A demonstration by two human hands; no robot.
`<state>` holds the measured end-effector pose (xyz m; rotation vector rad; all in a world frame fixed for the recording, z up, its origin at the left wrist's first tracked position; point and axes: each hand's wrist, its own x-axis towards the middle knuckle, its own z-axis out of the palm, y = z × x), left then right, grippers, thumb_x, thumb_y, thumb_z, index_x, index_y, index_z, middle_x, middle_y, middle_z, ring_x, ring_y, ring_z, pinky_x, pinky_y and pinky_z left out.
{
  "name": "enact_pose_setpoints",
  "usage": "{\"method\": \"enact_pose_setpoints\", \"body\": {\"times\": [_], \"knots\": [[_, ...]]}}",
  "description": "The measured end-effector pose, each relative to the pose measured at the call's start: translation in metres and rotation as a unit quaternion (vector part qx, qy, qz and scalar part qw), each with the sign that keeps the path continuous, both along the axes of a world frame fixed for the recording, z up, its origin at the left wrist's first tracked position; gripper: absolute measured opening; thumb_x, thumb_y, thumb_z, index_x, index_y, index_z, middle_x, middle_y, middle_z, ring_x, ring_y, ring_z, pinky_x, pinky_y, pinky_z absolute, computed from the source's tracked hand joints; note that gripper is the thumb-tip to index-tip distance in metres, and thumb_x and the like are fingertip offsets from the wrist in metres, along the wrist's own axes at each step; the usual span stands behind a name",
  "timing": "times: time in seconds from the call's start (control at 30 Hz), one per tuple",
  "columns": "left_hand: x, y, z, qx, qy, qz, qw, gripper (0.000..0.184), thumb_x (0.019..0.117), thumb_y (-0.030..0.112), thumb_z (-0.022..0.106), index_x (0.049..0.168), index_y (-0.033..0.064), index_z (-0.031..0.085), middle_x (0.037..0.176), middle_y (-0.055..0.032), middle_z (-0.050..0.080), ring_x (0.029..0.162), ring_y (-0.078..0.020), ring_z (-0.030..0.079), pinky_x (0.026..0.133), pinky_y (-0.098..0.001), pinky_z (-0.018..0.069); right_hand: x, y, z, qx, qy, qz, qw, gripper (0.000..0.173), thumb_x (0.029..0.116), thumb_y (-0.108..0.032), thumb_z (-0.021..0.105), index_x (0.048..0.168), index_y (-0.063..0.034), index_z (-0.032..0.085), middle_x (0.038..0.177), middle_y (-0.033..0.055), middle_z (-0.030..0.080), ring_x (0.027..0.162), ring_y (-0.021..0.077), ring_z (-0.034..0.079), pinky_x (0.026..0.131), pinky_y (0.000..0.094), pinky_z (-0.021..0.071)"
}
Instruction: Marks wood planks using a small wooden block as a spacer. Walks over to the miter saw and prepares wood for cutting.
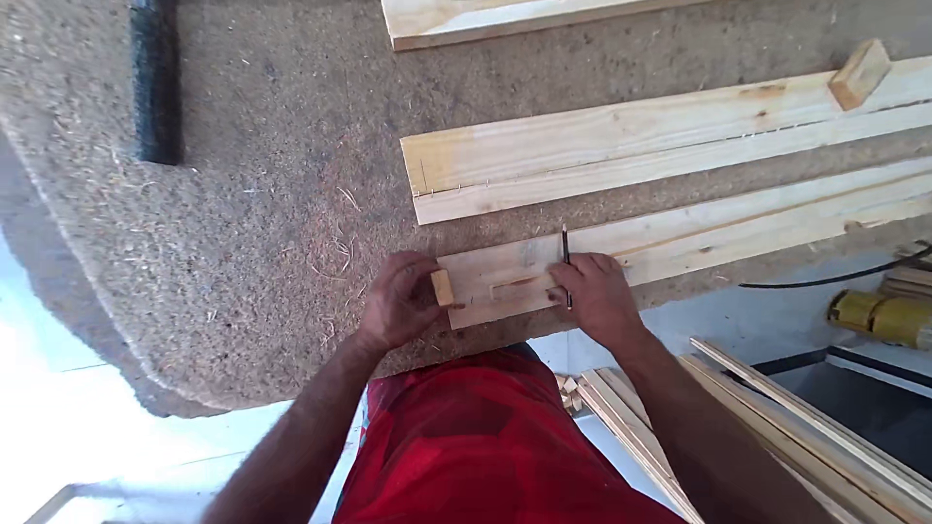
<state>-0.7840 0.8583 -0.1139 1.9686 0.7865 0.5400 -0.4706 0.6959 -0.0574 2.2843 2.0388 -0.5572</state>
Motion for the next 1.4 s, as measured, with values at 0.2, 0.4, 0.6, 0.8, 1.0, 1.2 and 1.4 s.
{"method": "enact_pose_setpoints", "body": {"times": [0.2, 0.4, 0.6, 0.8, 1.0, 1.2, 1.4], "knots": [[0.006, -0.024, -0.016, 0.063, 0.006, 0.021, 0.998, 0.054, 0.0730, 0.035, 0.091, 0.116, 0.0078, 0.073, 0.123, -0.0140, 0.068, 0.124, -0.0273, 0.060, 0.109, -0.0437, 0.0489, -0.015, 0.008, 0.014, 0.016, 0.058, -0.047, 0.997, 0.043, 0.0937, -0.041, 0.074, 0.128, -0.0154, 0.069, 0.125, 0.0117, 0.068, 0.125, 0.0341, 0.059, 0.112, 0.0569, 0.0419], [0.010, -0.015, -0.012, 0.064, 0.032, -0.009, 0.997, 0.055, 0.0735, 0.037, 0.090, 0.118, 0.0095, 0.073, 0.122, -0.0134, 0.069, 0.123, -0.0303, 0.061, 0.108, -0.0477, 0.0484, -0.060, 0.005, 0.018, 0.166, 0.261, -0.086, 0.947, 0.060, 0.1103, -0.050, 0.034, 0.136, -0.0062, 0.066, 0.105, 0.0087, 0.075, 0.099, 0.0190, 0.070, 0.093, 0.0401, 0.0568], [0.010, -0.014, -0.018, 0.086, 0.030, -0.012, 0.996, 0.053, 0.0761, 0.041, 0.086, 0.118, 0.0117, 0.073, 0.120, -0.0099, 0.069, 0.121, -0.0268, 0.062, 0.107, -0.0467, 0.0490, -0.080, -0.004, 0.019, 0.123, 0.336, -0.158, 0.920, 0.033, 0.1071, -0.027, 0.045, 0.121, -0.0059, 0.066, 0.092, 0.0006, 0.074, 0.077, 0.0067, 0.069, 0.067, 0.0277, 0.0590], [0.010, -0.014, -0.018, 0.088, 0.019, -0.014, 0.996, 0.051, 0.0763, 0.040, 0.086, 0.118, 0.0127, 0.073, 0.120, -0.0090, 0.069, 0.120, -0.0260, 0.062, 0.106, -0.0461, 0.0499, -0.088, 0.001, 0.019, 0.084, 0.329, -0.158, 0.927, 0.029, 0.1054, -0.029, 0.049, 0.117, -0.0086, 0.066, 0.098, -0.0008, 0.076, 0.080, 0.0051, 0.070, 0.069, 0.0264, 0.0595], [0.009, -0.013, -0.020, 0.095, 0.021, -0.021, 0.995, 0.053, 0.0773, 0.044, 0.085, 0.118, 0.0125, 0.073, 0.120, -0.0087, 0.069, 0.120, -0.0253, 0.062, 0.106, -0.0458, 0.0494, -0.096, 0.004, 0.017, 0.079, 0.336, -0.153, 0.926, 0.033, 0.1049, -0.031, 0.050, 0.122, -0.0093, 0.067, 0.108, -0.0004, 0.076, 0.088, 0.0057, 0.071, 0.076, 0.0281, 0.0605], [0.009, -0.013, -0.020, 0.093, 0.019, -0.023, 0.995, 0.053, 0.0779, 0.044, 0.085, 0.118, 0.0116, 0.073, 0.121, -0.0094, 0.069, 0.122, -0.0265, 0.061, 0.108, -0.0468, 0.0485, -0.107, 0.008, 0.016, 0.086, 0.346, -0.170, 0.919, 0.023, 0.1002, -0.020, 0.054, 0.116, -0.0085, 0.066, 0.107, 0.0007, 0.077, 0.091, 0.0070, 0.073, 0.077, 0.0287, 0.0623], [0.010, -0.012, -0.021, 0.079, -0.003, -0.024, 0.997, 0.054, 0.0777, 0.044, 0.086, 0.116, 0.0076, 0.073, 0.123, -0.0139, 0.069, 0.123, -0.0293, 0.062, 0.109, -0.0471, 0.0482, -0.113, 0.023, 0.017, 0.143, 0.290, -0.153, 0.934, 0.018, 0.0984, -0.016, 0.063, 0.108, -0.0075, 0.075, 0.096, 0.0038, 0.076, 0.085, 0.0114, 0.072, 0.078, 0.0333, 0.0619]]}}
